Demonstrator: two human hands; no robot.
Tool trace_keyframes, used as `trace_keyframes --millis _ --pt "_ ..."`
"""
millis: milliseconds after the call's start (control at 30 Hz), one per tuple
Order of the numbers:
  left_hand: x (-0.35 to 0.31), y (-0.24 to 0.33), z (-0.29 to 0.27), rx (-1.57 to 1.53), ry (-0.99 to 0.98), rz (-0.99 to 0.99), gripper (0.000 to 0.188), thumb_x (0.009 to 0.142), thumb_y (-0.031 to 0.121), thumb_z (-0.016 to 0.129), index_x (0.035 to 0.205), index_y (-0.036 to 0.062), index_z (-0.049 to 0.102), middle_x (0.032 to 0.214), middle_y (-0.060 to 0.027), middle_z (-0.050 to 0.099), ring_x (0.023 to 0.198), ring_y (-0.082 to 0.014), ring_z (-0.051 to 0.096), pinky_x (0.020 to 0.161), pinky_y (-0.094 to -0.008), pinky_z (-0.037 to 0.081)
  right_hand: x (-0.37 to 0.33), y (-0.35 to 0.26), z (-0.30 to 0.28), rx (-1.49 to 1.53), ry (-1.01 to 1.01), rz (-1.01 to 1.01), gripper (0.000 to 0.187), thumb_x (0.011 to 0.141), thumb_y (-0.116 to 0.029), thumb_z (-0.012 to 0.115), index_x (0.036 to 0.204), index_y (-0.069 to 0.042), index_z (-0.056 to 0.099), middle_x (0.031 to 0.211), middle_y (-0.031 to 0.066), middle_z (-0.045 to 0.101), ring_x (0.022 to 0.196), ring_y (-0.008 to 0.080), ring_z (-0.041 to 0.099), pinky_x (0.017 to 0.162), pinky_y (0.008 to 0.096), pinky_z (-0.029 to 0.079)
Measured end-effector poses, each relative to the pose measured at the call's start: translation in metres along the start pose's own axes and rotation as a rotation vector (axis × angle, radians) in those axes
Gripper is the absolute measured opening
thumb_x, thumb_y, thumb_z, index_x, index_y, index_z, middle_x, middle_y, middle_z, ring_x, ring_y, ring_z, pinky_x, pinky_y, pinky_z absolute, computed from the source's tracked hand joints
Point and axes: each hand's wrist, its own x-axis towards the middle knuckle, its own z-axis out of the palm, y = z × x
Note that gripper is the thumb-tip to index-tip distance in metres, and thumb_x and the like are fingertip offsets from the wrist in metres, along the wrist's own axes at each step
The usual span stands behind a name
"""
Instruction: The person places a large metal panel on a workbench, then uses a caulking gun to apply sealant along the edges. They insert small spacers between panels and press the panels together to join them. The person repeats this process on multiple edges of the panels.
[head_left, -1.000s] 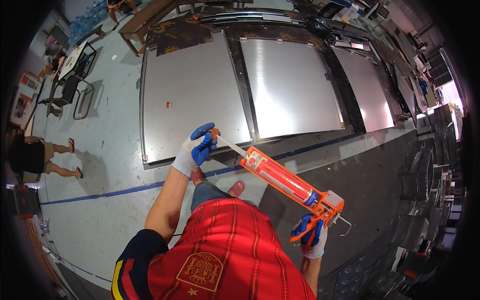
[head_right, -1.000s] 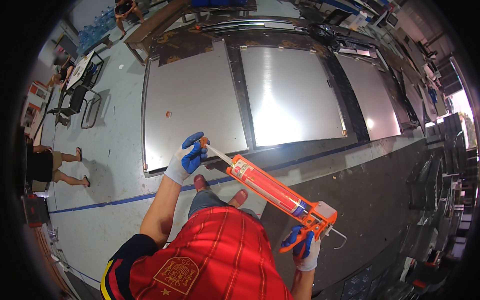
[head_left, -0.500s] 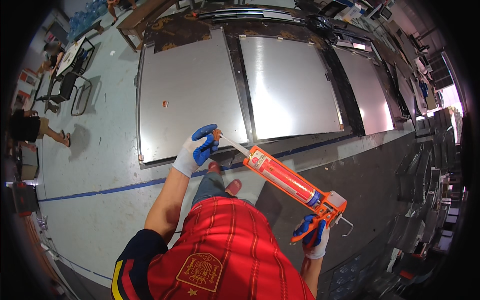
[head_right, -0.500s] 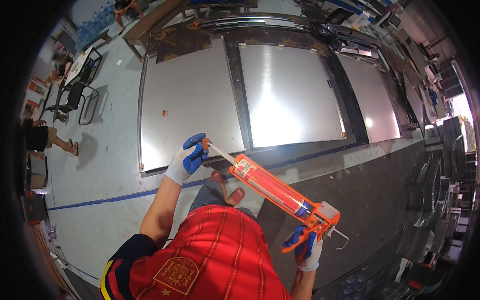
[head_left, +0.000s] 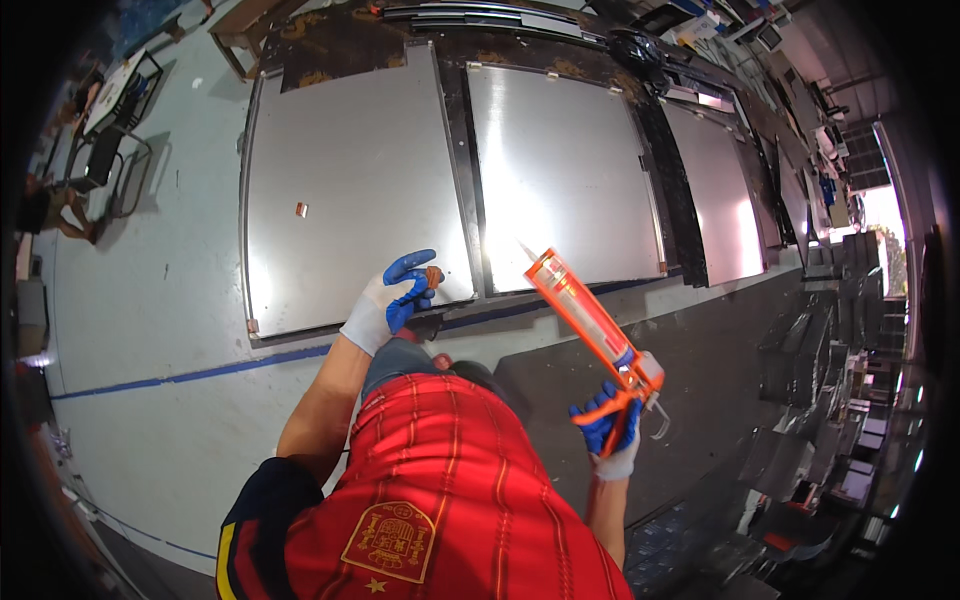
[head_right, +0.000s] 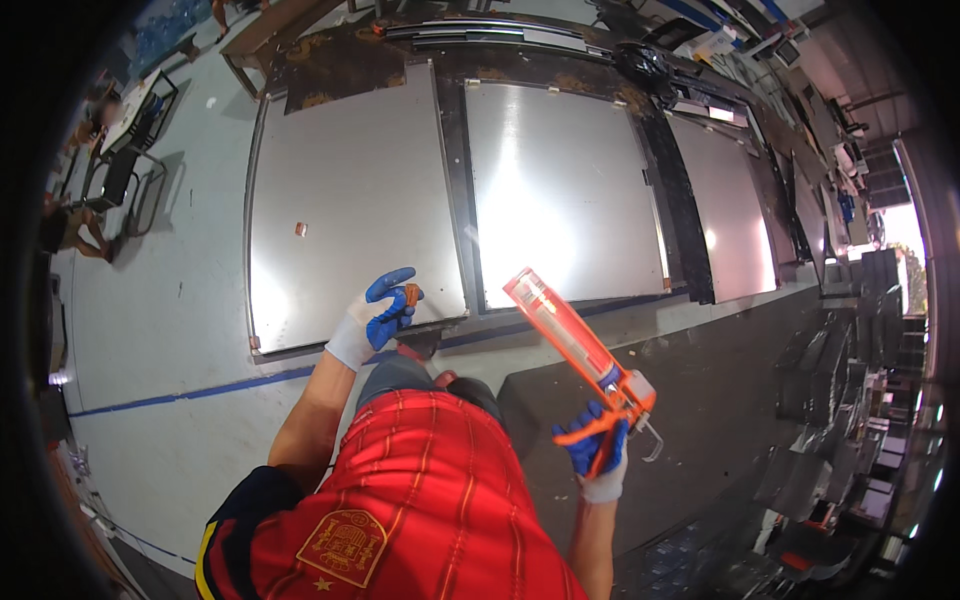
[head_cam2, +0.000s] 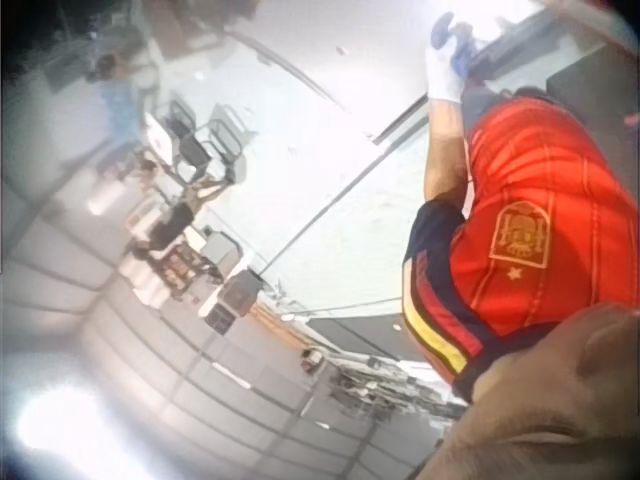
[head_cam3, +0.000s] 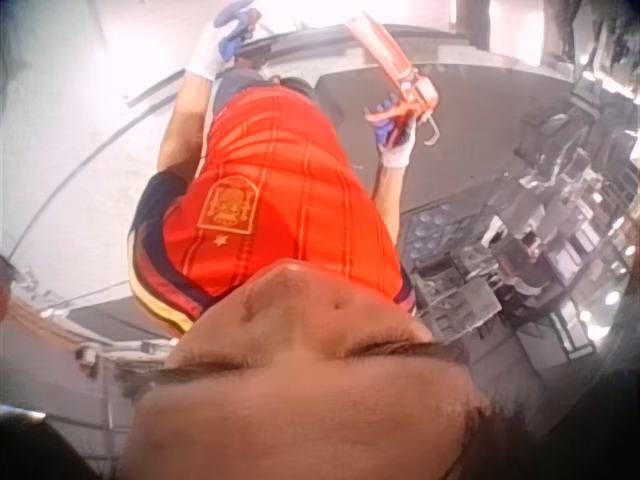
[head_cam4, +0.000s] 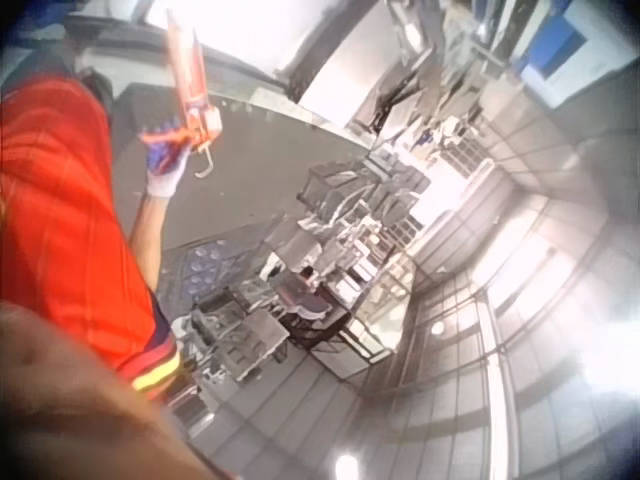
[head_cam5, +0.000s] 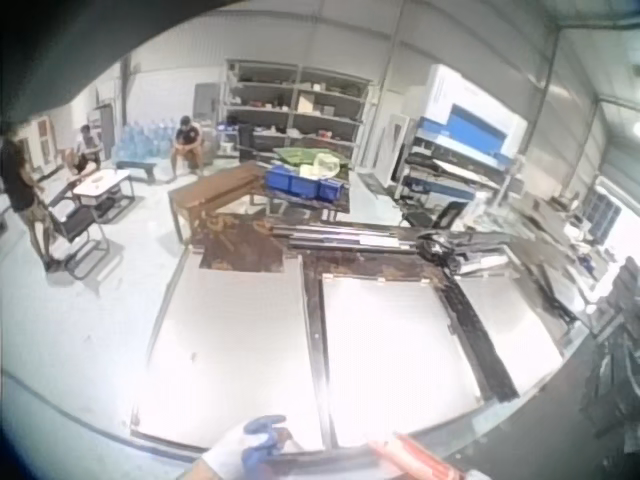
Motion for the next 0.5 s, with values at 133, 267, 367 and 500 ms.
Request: trace_keyframes --millis 133,267,367,500 --pt "0.011 -0.035 -0.022 -0.081 0.079 -0.036 0.045 0.103 0.015 0.07 0.145 0.0009 0.061 0.129 -0.0143 0.07 0.108 -0.0226 0.069 0.096 -0.0352 0.056 0.104 0.027 -0.037 0.279 -0.33 0.037 0.051 0.11 -0.041 0.06 0.144 -0.003 0.057 0.124 0.0138 0.072 0.115 0.0323 0.071 0.112 0.0582 0.052" --pt "0.025 -0.078 -0.034 -0.198 0.285 -0.013 0.037 0.103 0.007 0.068 0.139 -0.0014 0.064 0.127 -0.0135 0.072 0.109 -0.024 0.071 0.092 -0.0341 0.059 0.227 0.04 -0.055 0.268 -0.527 0.078 0.047 0.107 -0.036 0.068 0.141 -0.005 0.06 0.135 0.0148 0.071 0.129 0.0328 0.066 0.116 0.0534 0.05" --pt "0.04 -0.098 -0.034 -0.058 0.359 -0.003 0.034 0.102 0.009 0.068 0.135 -0.0006 0.066 0.124 -0.0138 0.073 0.11 -0.0235 0.072 0.095 -0.0365 0.059 0.305 0.036 -0.051 0.107 -0.132 0.105 0.058 0.106 -0.043 0.066 0.149 -0.005 0.056 0.148 0.0118 0.064 0.137 0.0317 0.06 0.119 0.0525 0.047" --pt "0.068 -0.119 -0.017 0.262 0.582 -0.008 0.025 0.096 0.003 0.068 0.12 -0.002 0.073 0.106 -0.0114 0.078 0.093 -0.021 0.077 0.087 -0.0352 0.061 0.388 0.026 -0.034 0.142 -0.207 0.269 0.059 0.108 -0.042 0.065 0.152 -0.004 0.055 0.152 0.0124 0.063 0.142 0.0325 0.058 0.118 0.052 0.049"
